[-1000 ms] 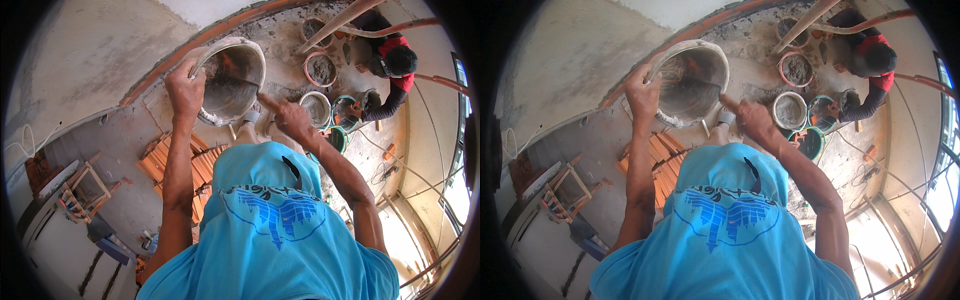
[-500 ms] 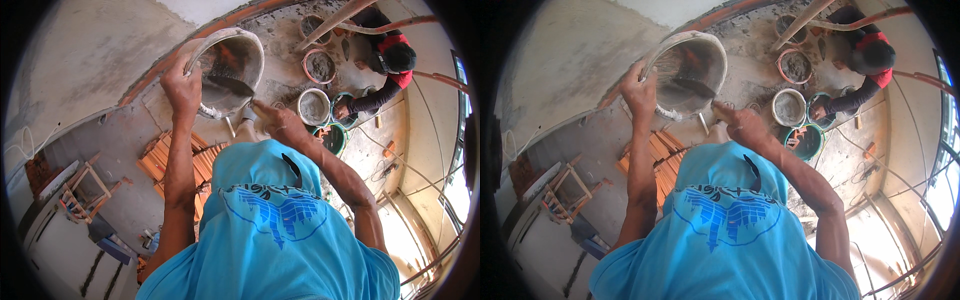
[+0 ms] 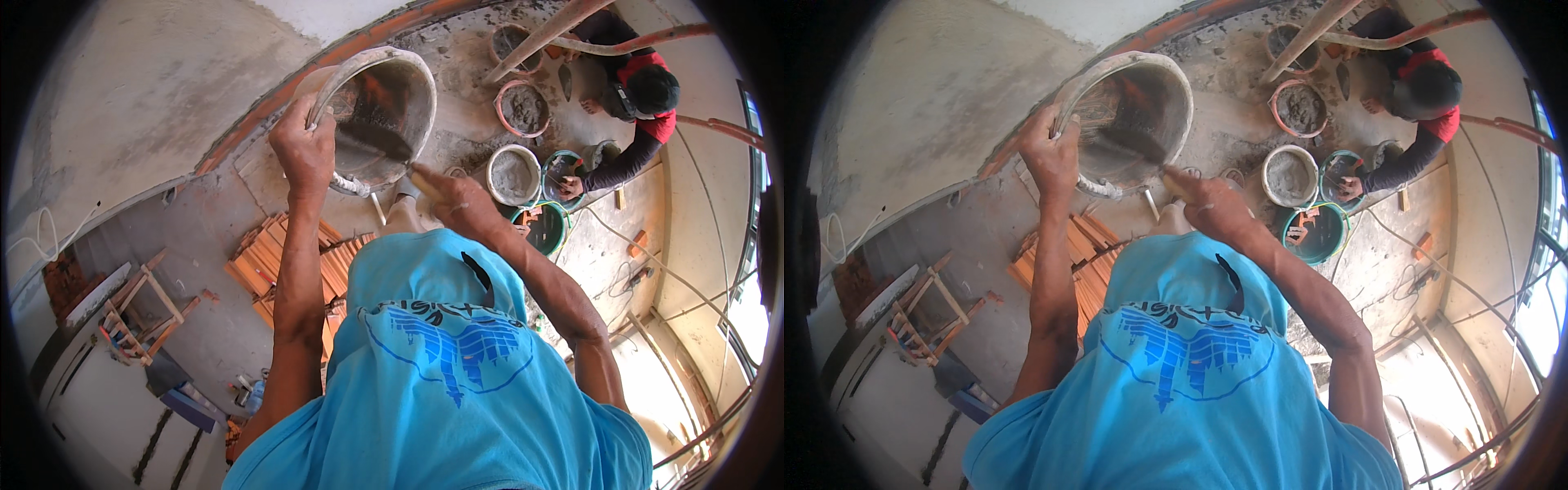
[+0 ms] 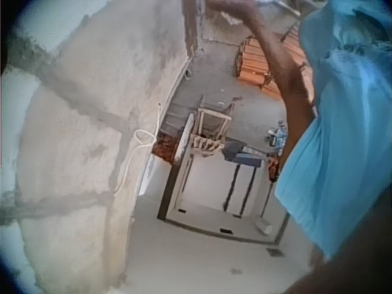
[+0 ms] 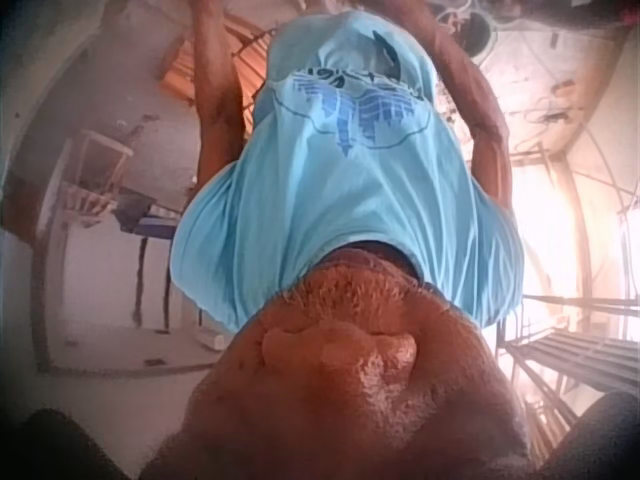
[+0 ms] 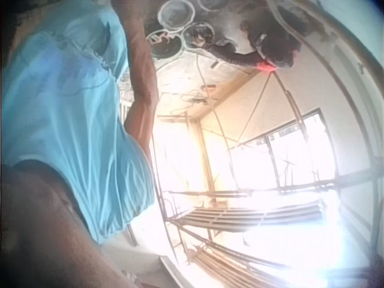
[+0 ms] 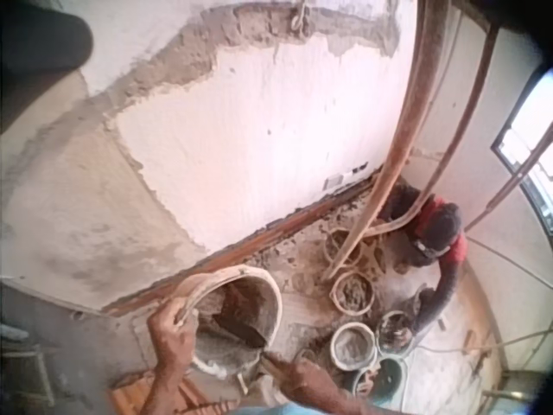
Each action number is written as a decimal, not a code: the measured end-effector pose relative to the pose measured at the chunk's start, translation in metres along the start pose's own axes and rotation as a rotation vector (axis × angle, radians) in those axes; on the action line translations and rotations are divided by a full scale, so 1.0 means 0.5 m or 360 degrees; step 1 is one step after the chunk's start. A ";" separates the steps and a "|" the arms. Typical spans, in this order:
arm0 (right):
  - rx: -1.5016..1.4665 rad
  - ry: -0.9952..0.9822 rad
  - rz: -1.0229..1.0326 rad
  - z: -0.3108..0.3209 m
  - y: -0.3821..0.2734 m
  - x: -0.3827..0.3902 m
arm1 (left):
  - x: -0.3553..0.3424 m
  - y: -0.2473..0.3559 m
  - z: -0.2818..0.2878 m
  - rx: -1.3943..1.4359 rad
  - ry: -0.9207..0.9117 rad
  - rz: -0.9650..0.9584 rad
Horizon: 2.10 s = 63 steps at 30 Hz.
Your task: The person uses a trowel to scoop mortar from a bucket and spreads it onto the upper rim of the bucket.
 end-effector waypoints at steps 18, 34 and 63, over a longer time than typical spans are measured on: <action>0.0807 0.0099 0.0098 0.017 -0.042 -0.086 | 0.016 -0.030 -0.021 -0.0042 -0.0131 0.0204; 0.0722 0.0098 0.0202 0.086 -0.064 -0.051 | 0.016 -0.022 0.005 -0.0120 -0.0248 0.0229; 0.0856 0.0225 0.0333 0.137 -0.077 -0.040 | -0.009 -0.055 0.027 0.0307 -0.0185 0.0427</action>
Point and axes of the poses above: each hand's wrist, its own x-axis away from the middle knuckle, its own z-axis out of the back of the hand, y = z × x, the point moved 9 cm from there along -x, towards the middle knuckle, and after that the axes turned 7 degrees about -z, right-handed, at the moved point
